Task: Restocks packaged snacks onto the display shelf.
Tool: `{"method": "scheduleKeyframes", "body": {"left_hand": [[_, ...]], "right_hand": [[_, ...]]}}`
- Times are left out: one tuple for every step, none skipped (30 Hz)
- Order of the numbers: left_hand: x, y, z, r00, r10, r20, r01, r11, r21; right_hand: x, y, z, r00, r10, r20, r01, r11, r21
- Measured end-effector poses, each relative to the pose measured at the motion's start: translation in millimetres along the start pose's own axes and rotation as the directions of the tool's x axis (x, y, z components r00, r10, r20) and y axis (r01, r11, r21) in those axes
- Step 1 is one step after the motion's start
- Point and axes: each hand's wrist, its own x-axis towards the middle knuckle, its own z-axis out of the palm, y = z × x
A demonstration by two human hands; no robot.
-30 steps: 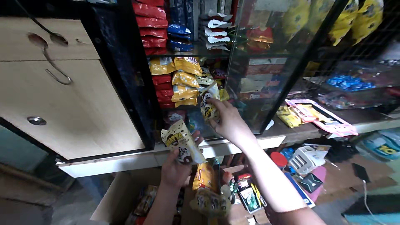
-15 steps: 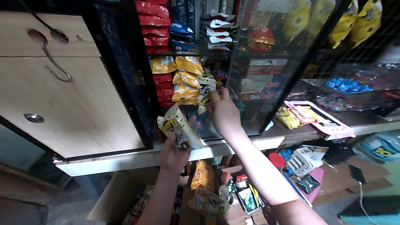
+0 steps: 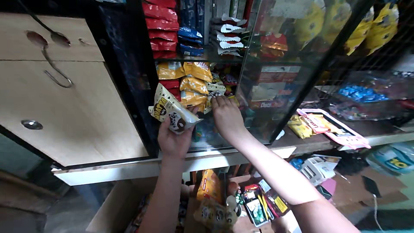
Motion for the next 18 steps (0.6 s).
{"method": "scheduleKeyframes", "body": {"left_hand": [[0, 0, -1, 1.0, 0.0, 0.011, 0.0, 1.0, -0.01], [1, 0, -2, 1.0, -0.001, 0.016, 0.001, 1.0, -0.025], [0, 0, -2, 1.0, -0.002, 0.019, 0.003, 0.999, -0.032], [0, 0, -2, 1.0, -0.003, 0.015, 0.004, 0.999, -0.039], [0, 0, -2, 1.0, -0.007, 0.008, 0.008, 0.999, -0.035], [1, 0, -1, 1.0, -0.011, 0.002, 0.012, 1.0, -0.024], [1, 0, -1, 1.0, -0.015, -0.007, 0.014, 1.0, -0.027], [1, 0, -1, 1.0, -0.018, -0.014, 0.017, 0.999, -0.036], [0, -1, -1, 1.0, -0.017, -0.017, 0.016, 0.999, -0.045], [0, -1, -1, 1.0, -0.013, -0.021, 0.012, 0.999, -0.053], [0, -2, -1, 1.0, -0.01, -0.021, 0.008, 0.998, -0.054], [0, -2, 0, 1.0, -0.008, -0.022, 0.007, 0.998, -0.057], [0, -2, 0, 1.0, -0.009, -0.021, 0.008, 0.998, -0.065], [0, -3, -1, 1.0, -0.014, -0.022, 0.012, 0.997, -0.077], [-1, -3, 0, 1.0, -0.019, -0.024, 0.017, 0.997, -0.079], [-2, -3, 0, 0.999, -0.025, -0.029, 0.023, 0.997, -0.076], [-4, -3, 1, 0.998, -0.033, -0.044, 0.03, 0.997, -0.069], [-7, -3, 4, 0.997, -0.045, -0.064, 0.042, 0.998, -0.048]], "right_hand": [[3, -2, 0, 0.999, 0.022, 0.037, -0.022, 1.0, -0.002], [5, -4, 1, 0.997, 0.043, 0.061, -0.042, 0.999, -0.013], [6, -5, 3, 0.997, 0.055, 0.059, -0.054, 0.998, -0.02], [8, -6, 5, 0.997, 0.065, 0.038, -0.064, 0.998, -0.02], [10, -6, 7, 0.997, 0.077, 0.012, -0.077, 0.997, -0.003], [12, -6, 8, 0.996, 0.092, -0.008, -0.091, 0.996, 0.023], [14, -7, 10, 0.995, 0.102, -0.018, -0.101, 0.994, 0.049], [15, -7, 11, 0.994, 0.11, -0.008, -0.11, 0.991, 0.071], [15, -8, 11, 0.993, 0.119, 0.021, -0.121, 0.989, 0.088], [14, -9, 11, 0.99, 0.127, 0.057, -0.132, 0.987, 0.094], [13, -10, 10, 0.987, 0.133, 0.088, -0.141, 0.986, 0.093], [12, -10, 10, 0.985, 0.134, 0.105, -0.144, 0.985, 0.093], [10, -10, 12, 0.987, 0.129, 0.094, -0.137, 0.986, 0.093], [6, -11, 16, 0.99, 0.122, 0.069, -0.128, 0.987, 0.098], [4, -11, 21, 0.992, 0.116, 0.047, -0.121, 0.988, 0.099], [3, -10, 25, 0.994, 0.108, 0.031, -0.11, 0.99, 0.09], [1, -9, 26, 0.994, 0.103, 0.026, -0.105, 0.991, 0.085], [0, -9, 22, 0.993, 0.108, 0.043, -0.112, 0.989, 0.101]]}}
